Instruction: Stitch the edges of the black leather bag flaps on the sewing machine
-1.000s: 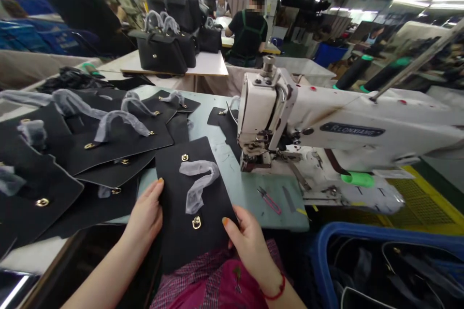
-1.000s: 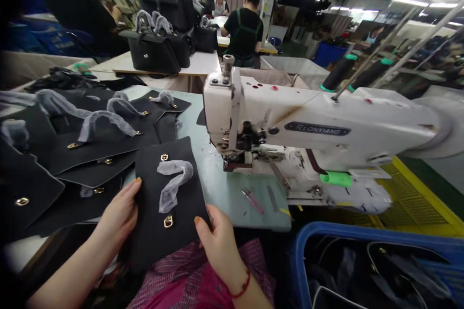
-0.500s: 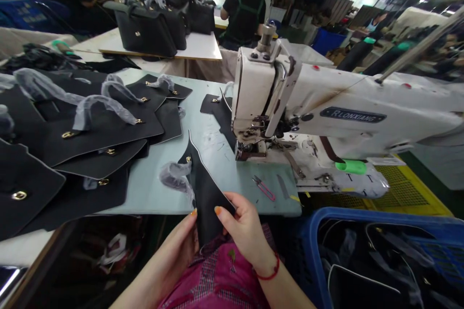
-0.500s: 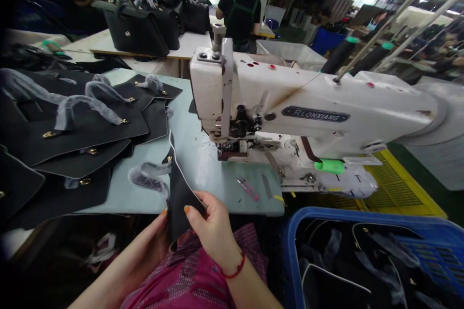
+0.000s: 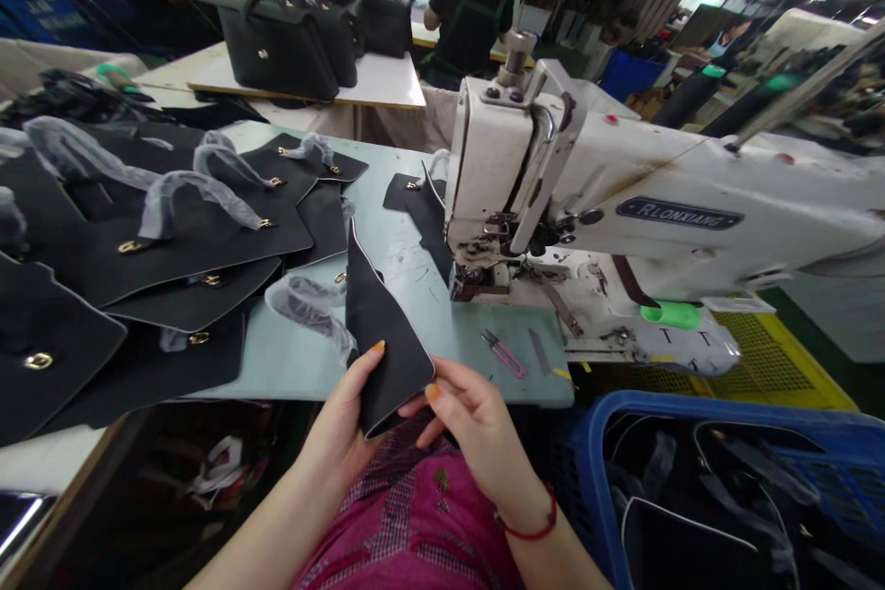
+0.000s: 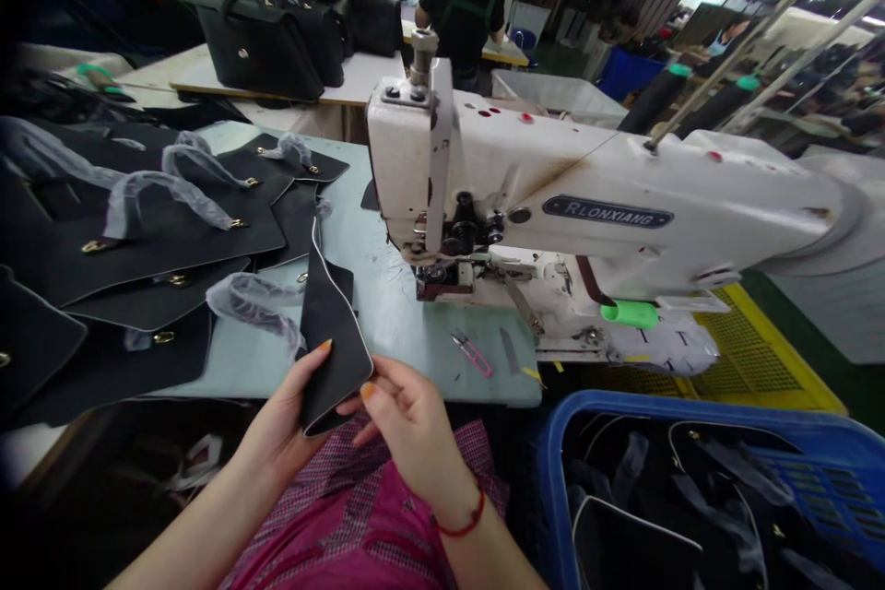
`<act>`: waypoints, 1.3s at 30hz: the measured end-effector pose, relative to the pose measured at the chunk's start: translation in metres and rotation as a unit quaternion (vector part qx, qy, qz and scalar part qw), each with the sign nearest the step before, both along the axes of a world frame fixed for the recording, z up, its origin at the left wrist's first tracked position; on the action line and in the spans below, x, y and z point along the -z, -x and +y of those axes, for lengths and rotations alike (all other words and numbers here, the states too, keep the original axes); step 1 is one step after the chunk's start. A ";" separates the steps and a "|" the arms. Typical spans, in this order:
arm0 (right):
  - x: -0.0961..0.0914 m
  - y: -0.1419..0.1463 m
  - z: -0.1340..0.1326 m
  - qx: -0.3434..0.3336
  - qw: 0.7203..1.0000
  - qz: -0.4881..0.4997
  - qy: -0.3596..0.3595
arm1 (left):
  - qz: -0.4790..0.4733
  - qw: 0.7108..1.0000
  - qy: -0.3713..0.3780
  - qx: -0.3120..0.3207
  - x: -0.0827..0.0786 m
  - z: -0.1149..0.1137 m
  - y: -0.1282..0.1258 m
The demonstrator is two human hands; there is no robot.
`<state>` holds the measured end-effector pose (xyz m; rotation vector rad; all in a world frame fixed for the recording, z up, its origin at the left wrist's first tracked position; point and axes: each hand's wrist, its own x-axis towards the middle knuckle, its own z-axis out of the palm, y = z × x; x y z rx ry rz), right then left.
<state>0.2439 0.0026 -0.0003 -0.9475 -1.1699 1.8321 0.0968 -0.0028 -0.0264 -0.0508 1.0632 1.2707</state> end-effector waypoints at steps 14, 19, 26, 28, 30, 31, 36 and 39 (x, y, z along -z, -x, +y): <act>0.013 -0.007 0.016 -0.024 0.988 -0.146 -0.045 | 0.161 0.985 -0.053 -0.025 -0.004 0.010 0.006; 0.029 -0.008 0.025 -0.070 0.994 -0.087 0.006 | 0.184 0.982 -0.038 0.007 -0.002 0.024 0.013; 0.043 -0.003 0.059 0.014 0.996 -0.089 -0.008 | 0.187 0.976 -0.091 0.062 0.007 0.080 0.015; 0.043 -0.002 0.073 0.037 0.994 -0.099 -0.018 | 0.195 0.972 -0.103 0.080 0.010 0.100 0.015; 0.044 -0.002 0.087 0.056 0.993 -0.104 -0.024 | 0.201 0.968 -0.115 0.095 0.013 0.119 0.014; 0.045 -0.003 0.093 0.065 0.992 -0.104 -0.025 | 0.202 0.966 -0.121 0.103 0.014 0.127 0.014; 0.050 -0.004 0.112 0.088 0.991 -0.095 -0.030 | 0.208 0.956 -0.156 0.135 0.024 0.155 0.014; 0.053 -0.004 0.114 0.090 0.991 -0.093 -0.042 | 0.220 0.953 -0.155 0.141 0.025 0.160 0.015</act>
